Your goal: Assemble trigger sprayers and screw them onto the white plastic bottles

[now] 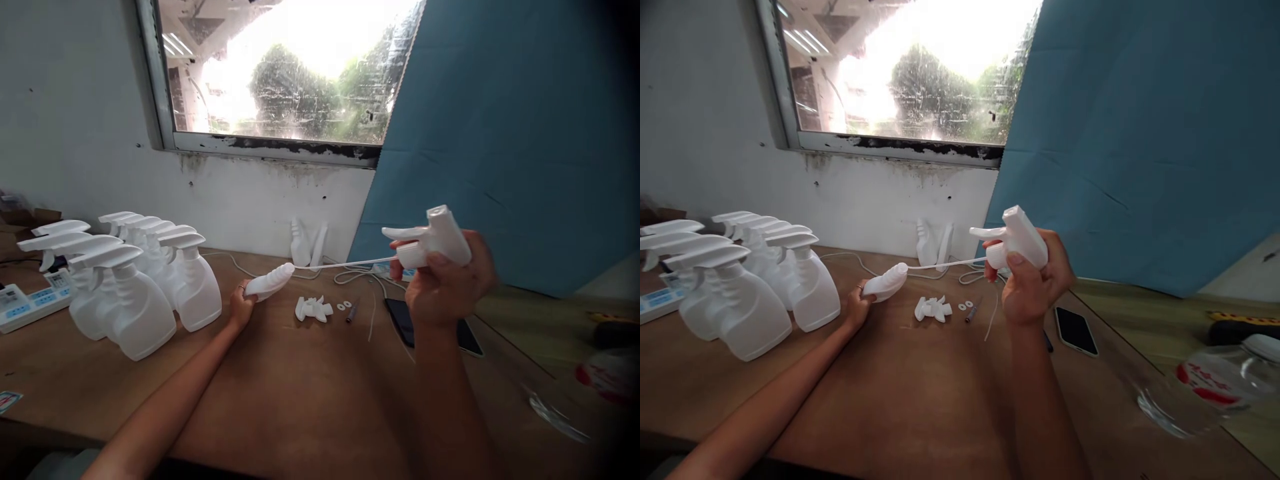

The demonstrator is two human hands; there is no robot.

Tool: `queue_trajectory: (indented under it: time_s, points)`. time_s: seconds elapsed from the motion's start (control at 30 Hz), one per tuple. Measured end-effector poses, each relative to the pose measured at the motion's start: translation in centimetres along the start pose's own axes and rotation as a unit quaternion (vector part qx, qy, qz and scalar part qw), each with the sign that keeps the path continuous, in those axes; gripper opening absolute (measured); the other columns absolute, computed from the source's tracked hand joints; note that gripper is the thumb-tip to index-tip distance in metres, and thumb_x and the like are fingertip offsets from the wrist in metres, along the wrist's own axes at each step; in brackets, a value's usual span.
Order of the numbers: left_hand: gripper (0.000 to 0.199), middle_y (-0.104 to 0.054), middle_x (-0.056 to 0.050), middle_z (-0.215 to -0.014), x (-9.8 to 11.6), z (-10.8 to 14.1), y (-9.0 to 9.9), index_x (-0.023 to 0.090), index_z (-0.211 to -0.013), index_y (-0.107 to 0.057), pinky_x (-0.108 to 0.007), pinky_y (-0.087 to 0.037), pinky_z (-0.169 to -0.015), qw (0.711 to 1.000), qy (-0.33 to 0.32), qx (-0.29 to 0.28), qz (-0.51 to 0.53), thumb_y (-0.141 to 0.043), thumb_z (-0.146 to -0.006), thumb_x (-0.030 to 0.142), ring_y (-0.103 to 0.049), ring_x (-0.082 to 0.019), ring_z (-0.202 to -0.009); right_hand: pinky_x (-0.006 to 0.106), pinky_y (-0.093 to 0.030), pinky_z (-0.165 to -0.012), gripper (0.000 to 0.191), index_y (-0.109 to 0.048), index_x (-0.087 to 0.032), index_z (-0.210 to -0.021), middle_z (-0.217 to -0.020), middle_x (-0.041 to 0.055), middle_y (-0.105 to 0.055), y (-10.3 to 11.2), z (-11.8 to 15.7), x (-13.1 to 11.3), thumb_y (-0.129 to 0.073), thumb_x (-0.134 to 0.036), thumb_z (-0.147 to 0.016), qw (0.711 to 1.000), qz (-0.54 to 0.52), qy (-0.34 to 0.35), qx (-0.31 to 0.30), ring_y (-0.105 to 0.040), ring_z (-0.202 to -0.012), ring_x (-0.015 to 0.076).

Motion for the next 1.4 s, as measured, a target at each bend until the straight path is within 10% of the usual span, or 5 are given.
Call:
queue_trajectory:
  time_s: [0.27, 0.67, 1.1, 1.27, 1.4]
  points:
    - [0.032, -0.065, -0.006, -0.093, 0.0, 0.1, -0.2, 0.016, -0.093, -0.062, -0.034, -0.046, -0.084, 1.0, -0.016, -0.01, -0.005, -0.049, -0.064, 0.014, -0.059, -0.023, -0.089, 0.025, -0.039, -0.033, 0.013, -0.058, -0.016, -0.079, -0.067, 0.0042, -0.066, 0.1, 0.0, 0.5, -0.063, -0.021, -0.069, 0.998, 0.019, -0.009, -0.054, -0.058, -0.047, 0.0161]
    - [0.021, -0.058, -0.001, -0.076, 5.5, 5.4, -1.0, 0.016, -0.083, -0.06, -0.026, -0.043, -0.066, 0.975, -0.011, -0.178, 0.135, -0.053, -0.064, 0.02, -0.052, -0.018, -0.072, 0.021, -0.041, -0.051, 0.022, -0.064, -0.017, -0.092, -0.081, 0.0004, -0.06, -3.6, 3.4, 3.7, -0.062, -0.037, -0.084, 0.873, 0.125, -0.189, -0.431, -0.052, -0.063, 0.0104]
    - [0.044, -0.065, -0.005, -0.09, 4.9, 7.8, -3.4, 0.014, -0.108, -0.061, -0.029, -0.044, -0.074, 0.898, 0.078, -0.358, 0.243, -0.064, -0.068, 0.031, -0.056, -0.021, -0.083, 0.031, -0.053, -0.057, 0.03, -0.06, -0.018, -0.095, -0.085, 0.0077, -0.068, -5.0, 10.3, 8.9, -0.064, -0.043, -0.081, 0.891, -0.13, -0.379, -0.214, -0.064, -0.069, 0.0194]
    - [0.063, -0.055, -0.013, -0.119, 9.1, 4.9, -1.6, 0.018, -0.128, -0.049, -0.036, -0.045, -0.09, 0.89, -0.011, -0.355, 0.286, -0.059, -0.078, 0.057, -0.054, -0.026, -0.106, 0.029, -0.052, -0.053, 0.03, -0.061, -0.017, -0.093, -0.081, 0.0069, -0.068, -5.0, 10.6, 9.2, -0.07, -0.041, -0.077, 0.902, -0.124, -0.377, -0.171, -0.064, -0.065, 0.0185]
    - [0.07, -0.055, -0.013, -0.118, 14.9, 0.7, 0.2, 0.021, -0.133, -0.044, -0.034, -0.049, -0.082, 0.892, -0.066, -0.295, 0.337, -0.054, -0.079, 0.064, -0.059, -0.019, -0.088, 0.03, -0.051, -0.057, 0.029, -0.064, -0.017, -0.093, -0.078, 0.006, -0.068, -5.3, 11.1, 9.1, -0.071, -0.039, -0.076, 0.904, -0.117, -0.359, -0.198, -0.064, -0.066, 0.0181]
Point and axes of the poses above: each hand's wrist, its own z-axis away from the middle knuckle, its own y-axis out of the back of the hand, x = y × z, the point moved 4 cm from there along -z, towards the middle knuckle
